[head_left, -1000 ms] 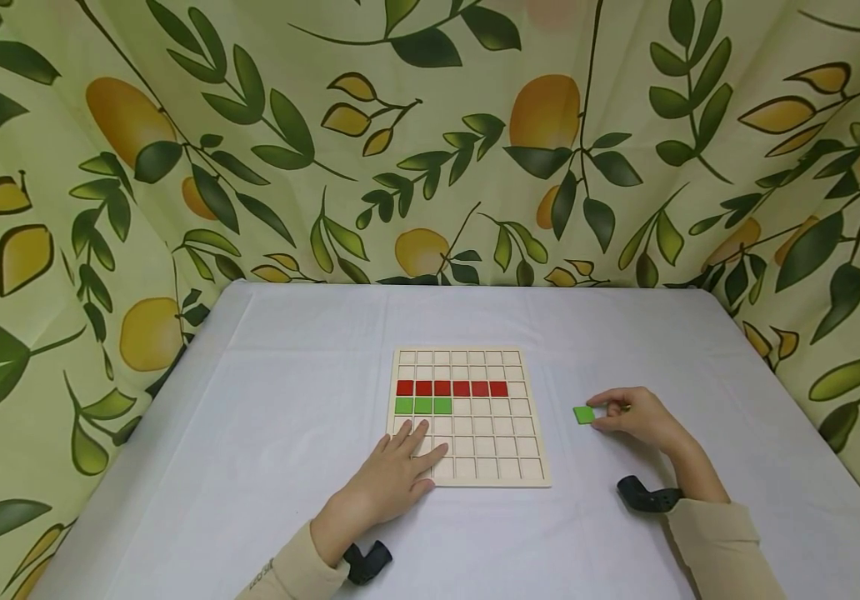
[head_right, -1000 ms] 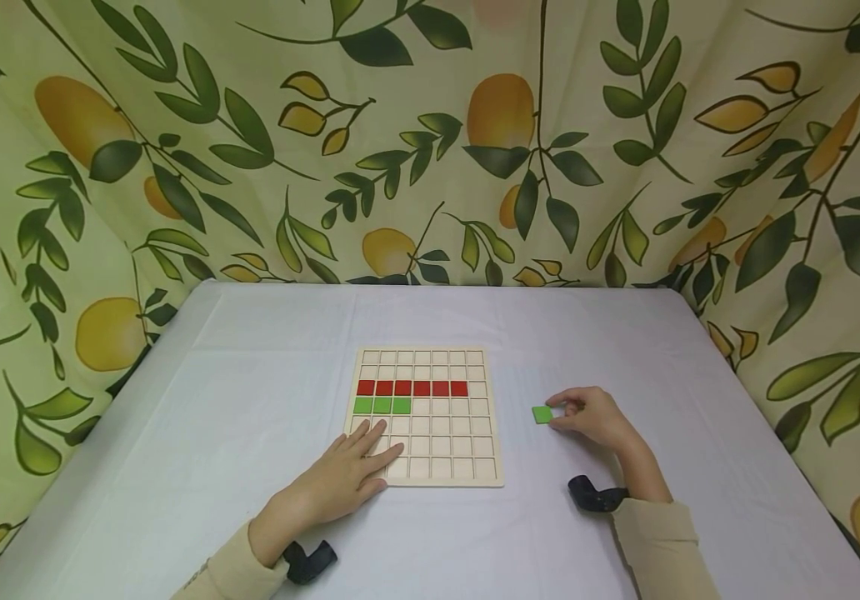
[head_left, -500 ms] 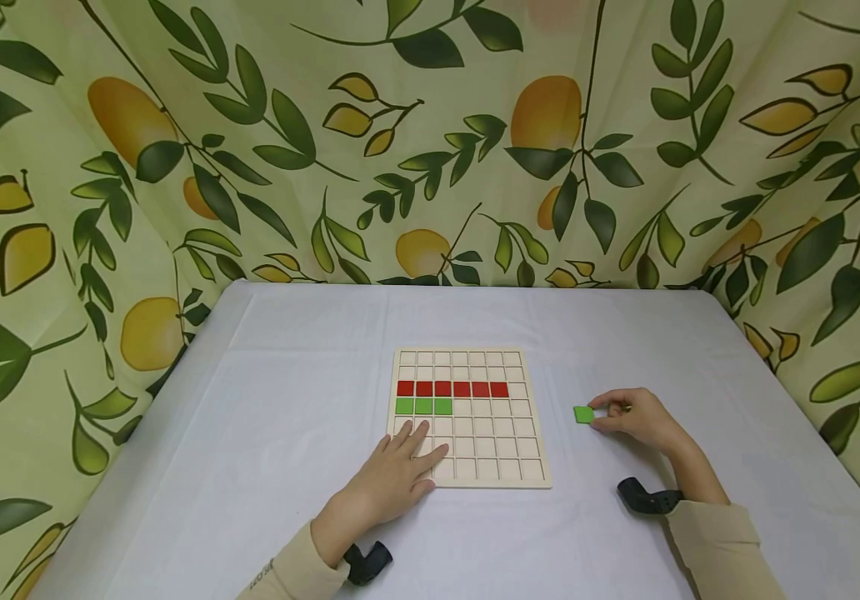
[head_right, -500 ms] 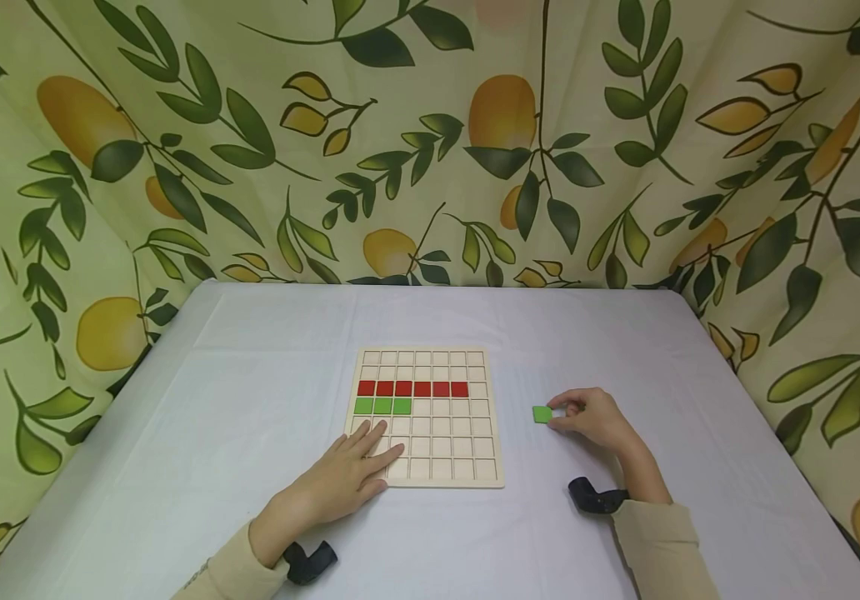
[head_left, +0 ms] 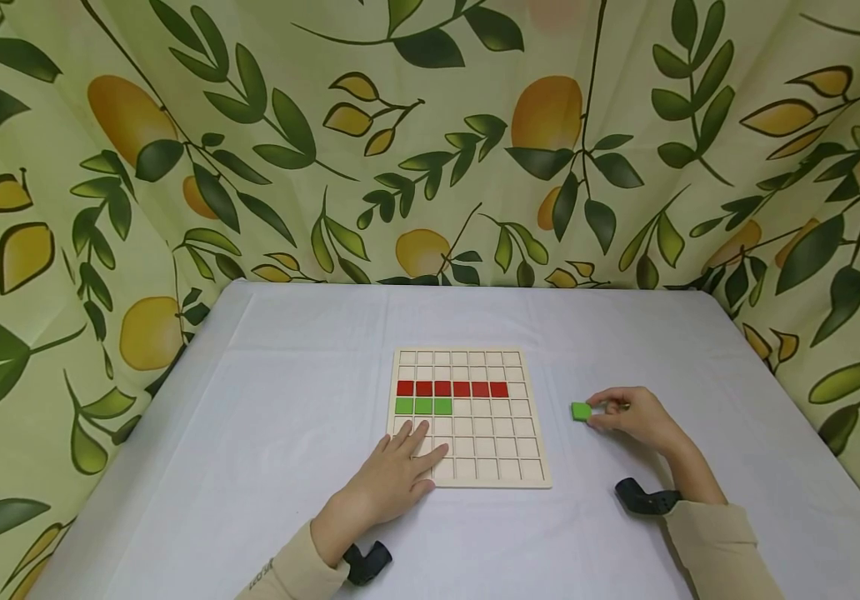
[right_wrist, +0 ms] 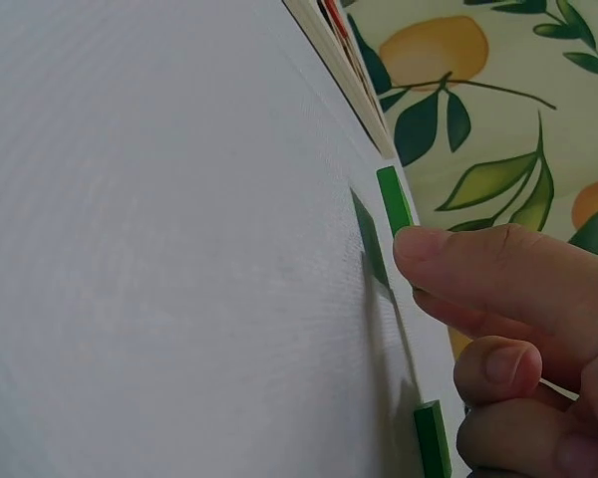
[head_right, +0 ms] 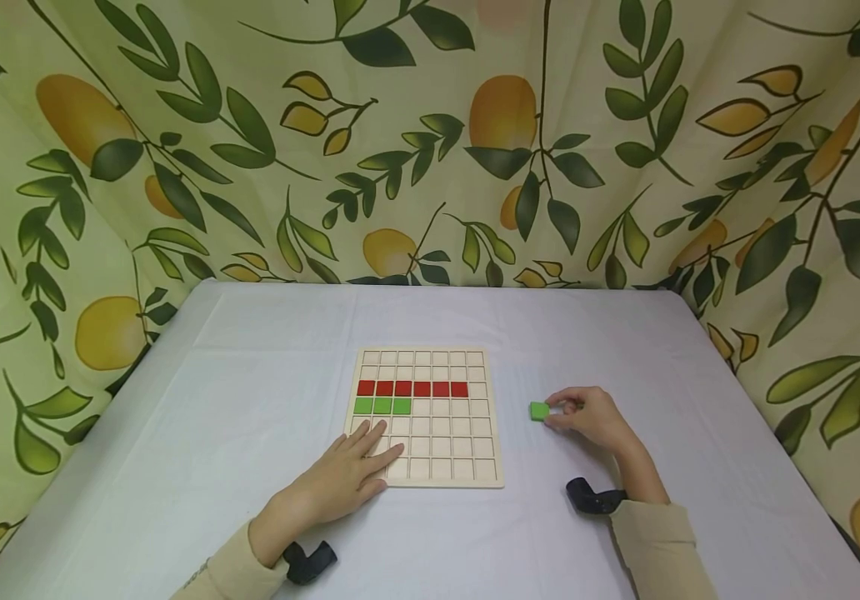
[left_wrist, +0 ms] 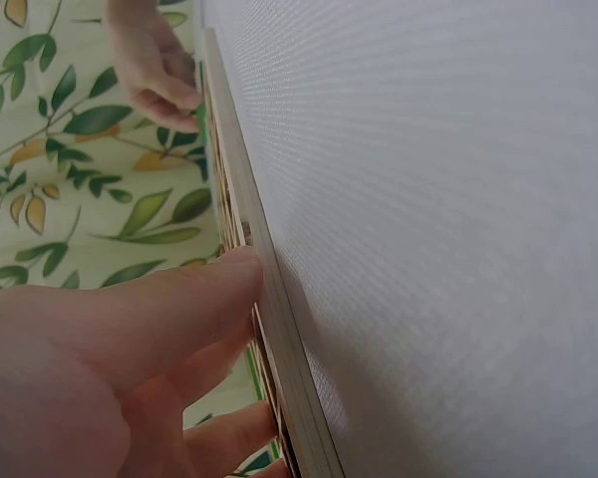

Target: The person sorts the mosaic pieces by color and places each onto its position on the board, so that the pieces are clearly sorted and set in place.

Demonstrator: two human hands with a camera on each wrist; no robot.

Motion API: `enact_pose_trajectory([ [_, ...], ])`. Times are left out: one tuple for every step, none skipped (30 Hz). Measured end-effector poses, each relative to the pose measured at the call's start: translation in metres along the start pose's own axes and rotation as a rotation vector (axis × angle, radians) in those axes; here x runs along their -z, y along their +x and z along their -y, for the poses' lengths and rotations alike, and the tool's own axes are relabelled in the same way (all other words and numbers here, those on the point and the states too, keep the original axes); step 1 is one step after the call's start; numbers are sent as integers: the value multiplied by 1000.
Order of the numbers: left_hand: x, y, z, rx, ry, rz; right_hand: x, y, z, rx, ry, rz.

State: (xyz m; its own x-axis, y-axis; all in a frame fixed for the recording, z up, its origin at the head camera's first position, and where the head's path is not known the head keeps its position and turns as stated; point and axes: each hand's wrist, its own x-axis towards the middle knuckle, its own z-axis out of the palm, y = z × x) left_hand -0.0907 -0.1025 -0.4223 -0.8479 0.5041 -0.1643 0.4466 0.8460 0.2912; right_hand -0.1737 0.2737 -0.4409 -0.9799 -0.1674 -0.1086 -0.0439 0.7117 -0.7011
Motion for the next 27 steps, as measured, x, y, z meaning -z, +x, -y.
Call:
enact_pose_trajectory([
  [0,0,0,0,1,-1,0,0,0,-1,0,0],
  [0,0,0,1,1,-1,0,1,1,-2,0,-1],
  [0,0,0,3,-1,-1,0,1,1,3,-2,-1],
  [0,0,0,4,-3,0,-1,2,1,7,-2,-3],
  [0,0,0,5,-5,0,-1,2,2,14,-1,-3],
  [0,0,0,4,-7,0,-2,2,2,18,3,-5],
  [-1,0,0,4,-6,-1,-2,3,3,24,4,-6],
  [-1,0,0,4,-6,0,-3,3,4,29,5,-8],
  [0,0,0,3,-10,0,-3,3,5,34,6,-8],
  [0,0,0,2,-12,-1,-4,3,7,34,10,-10],
  [0,-1,0,1,-11,-1,-4,4,8,33,11,-10],
  [0,-1,0,1,-10,-2,-5,4,9,32,11,-11],
  [0,-1,0,1,-8,-2,-6,5,9,32,13,-12],
  [0,-1,0,1,-13,-2,-6,6,10,30,17,-12],
  [0,-1,0,1,-14,-2,-7,6,10,29,21,-13],
  [0,-1,0,1,-13,-2,-8,7,10,33,23,-14],
  [0,-1,0,0,-12,-1,-9,8,10,36,24,-16],
  [0,-1,0,0,-14,-1,-9,8,10,39,27,-16],
  [0,-1,0,-1,-14,-2,-11,8,10,55,33,-23],
  [0,-1,0,-2,-14,-2,-11,8,11,60,35,-24],
  [0,-1,0,-3,-12,-2,-12,9,11,62,36,-24],
  [0,-1,0,-4,-11,-3,-12,9,11,62,37,-21],
  [0,-1,0,-4,-10,-2,-12,9,12,58,37,-21],
  [0,-1,0,-4,-11,-2,-12,9,13,56,38,-19],
  [0,0,0,-3,-10,-2,-12,9,14,53,38,-18],
  [1,0,0,-2,-12,-2,-12,10,15,39,35,-11],
  [1,0,0,-1,-12,-3,-12,10,16,36,34,-11],
])
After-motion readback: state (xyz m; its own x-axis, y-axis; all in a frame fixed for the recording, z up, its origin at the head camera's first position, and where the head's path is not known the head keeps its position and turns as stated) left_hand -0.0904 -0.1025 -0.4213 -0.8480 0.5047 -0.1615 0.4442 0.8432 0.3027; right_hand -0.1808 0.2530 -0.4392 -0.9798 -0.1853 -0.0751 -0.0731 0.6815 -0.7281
